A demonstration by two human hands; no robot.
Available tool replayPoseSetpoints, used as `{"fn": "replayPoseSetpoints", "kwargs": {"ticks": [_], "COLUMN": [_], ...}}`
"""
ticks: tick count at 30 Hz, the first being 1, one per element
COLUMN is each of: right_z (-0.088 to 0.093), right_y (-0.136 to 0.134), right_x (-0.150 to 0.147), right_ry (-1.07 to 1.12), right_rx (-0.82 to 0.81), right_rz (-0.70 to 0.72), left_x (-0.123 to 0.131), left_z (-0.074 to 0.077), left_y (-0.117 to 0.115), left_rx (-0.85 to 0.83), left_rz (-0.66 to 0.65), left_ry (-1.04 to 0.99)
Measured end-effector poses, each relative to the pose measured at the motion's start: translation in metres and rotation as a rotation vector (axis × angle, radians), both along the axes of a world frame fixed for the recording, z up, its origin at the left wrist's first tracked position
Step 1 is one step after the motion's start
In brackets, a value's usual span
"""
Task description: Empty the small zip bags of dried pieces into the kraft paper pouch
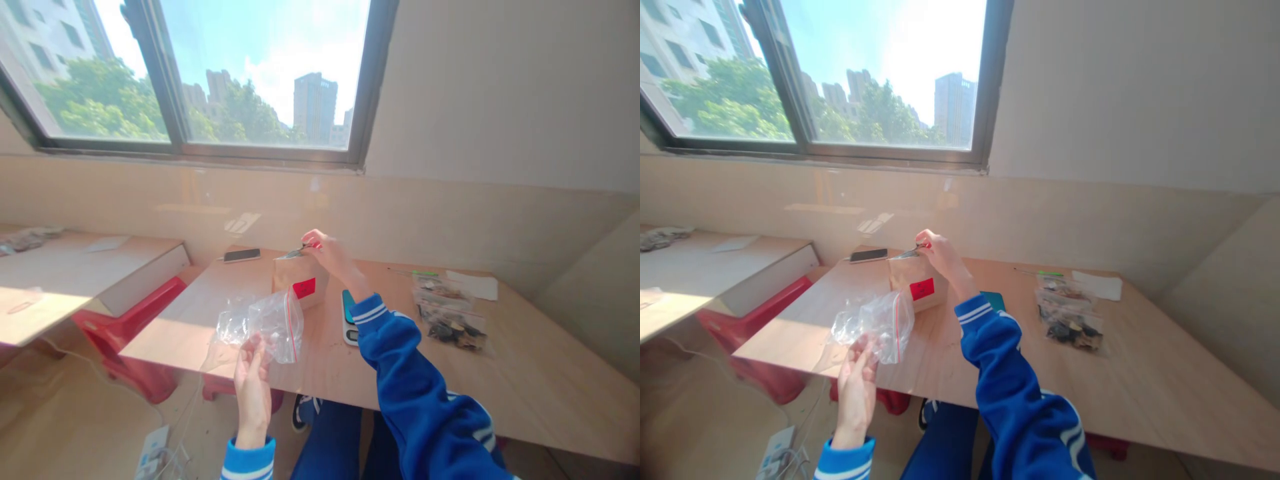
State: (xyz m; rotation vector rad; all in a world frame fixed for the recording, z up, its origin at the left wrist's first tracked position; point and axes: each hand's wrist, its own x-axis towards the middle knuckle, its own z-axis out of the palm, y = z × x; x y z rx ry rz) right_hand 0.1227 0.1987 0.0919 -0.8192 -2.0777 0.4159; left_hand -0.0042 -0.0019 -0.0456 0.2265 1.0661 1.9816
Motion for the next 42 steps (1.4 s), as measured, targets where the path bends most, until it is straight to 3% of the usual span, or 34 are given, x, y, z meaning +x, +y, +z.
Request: {"fn": "replayPoseSetpoints", "kwargs": {"ticks": [3, 6, 8, 11, 13, 15, 19, 22, 27, 30, 33, 35, 37, 38, 40, 42], "right_z": [-0.006, -0.016, -0.03, -0.067, -0.093, -0.113, -0.13, -0.135, -0.145, -0.151, -0.153, -0.151, -0.148, -0.145, -0.141, -0.136], "right_y": [-0.008, -0.044, -0.079, -0.127, -0.147, -0.157, -0.161, -0.17, -0.191, -0.176, -0.13, -0.092, -0.059, -0.046, -0.029, -0.022], "right_x": [0.0, 0.008, 0.011, 0.008, 0.004, 0.003, 0.005, 0.003, 0.008, 0.058, 0.148, 0.212, 0.265, 0.285, 0.312, 0.326], "right_ry": [-0.094, 0.067, 0.214, 0.342, 0.437, 0.559, 0.663, 0.636, 0.501, 0.332, 0.161, -0.006, -0.311, -0.358, -0.429, -0.472], "right_rx": [0.103, 0.141, -0.007, -0.465, -0.742, -0.895, -0.932, -0.992, -1.086, -0.885, -0.463, -0.243, -0.171, -0.183, -0.215, -0.254], "right_rz": [0.003, -0.084, -0.121, -0.054, 0.005, 0.004, 0.034, 0.103, 0.168, 0.053, -0.335, -0.63, -0.825, -0.868, -0.911, -0.931], "left_x": [-0.001, 0.002, 0.006, 0.014, 0.018, 0.017, 0.007, -0.001, -0.023, -0.06, -0.102, -0.119, -0.121, -0.118, -0.107, -0.096], "left_z": [0.003, 0.008, 0.011, 0.012, 0.01, 0.006, 0.001, 0.001, 0.017, 0.027, 0.031, 0.032, 0.031, 0.03, 0.024, 0.013], "left_y": [-0.001, -0.002, -0.003, -0.004, -0.005, -0.005, -0.003, 0.002, 0.016, 0.031, 0.052, 0.064, 0.073, 0.074, 0.073, 0.07], "left_rx": [0.011, 0.0, -0.009, 0.003, 0.056, 0.105, -0.006, -0.125, -0.13, -0.196, -0.273, -0.437, -0.517, -0.521, -0.447, -0.351], "left_rz": [0.018, -0.012, -0.046, -0.092, -0.158, -0.234, -0.291, -0.167, -0.029, 0.113, 0.003, 0.017, 0.069, 0.111, 0.189, 0.154], "left_ry": [-0.014, -0.04, -0.055, -0.067, -0.069, -0.079, -0.014, 0.117, 0.37, 0.525, 0.761, 0.908, 0.955, 0.995, 1.164, 1.424]}}
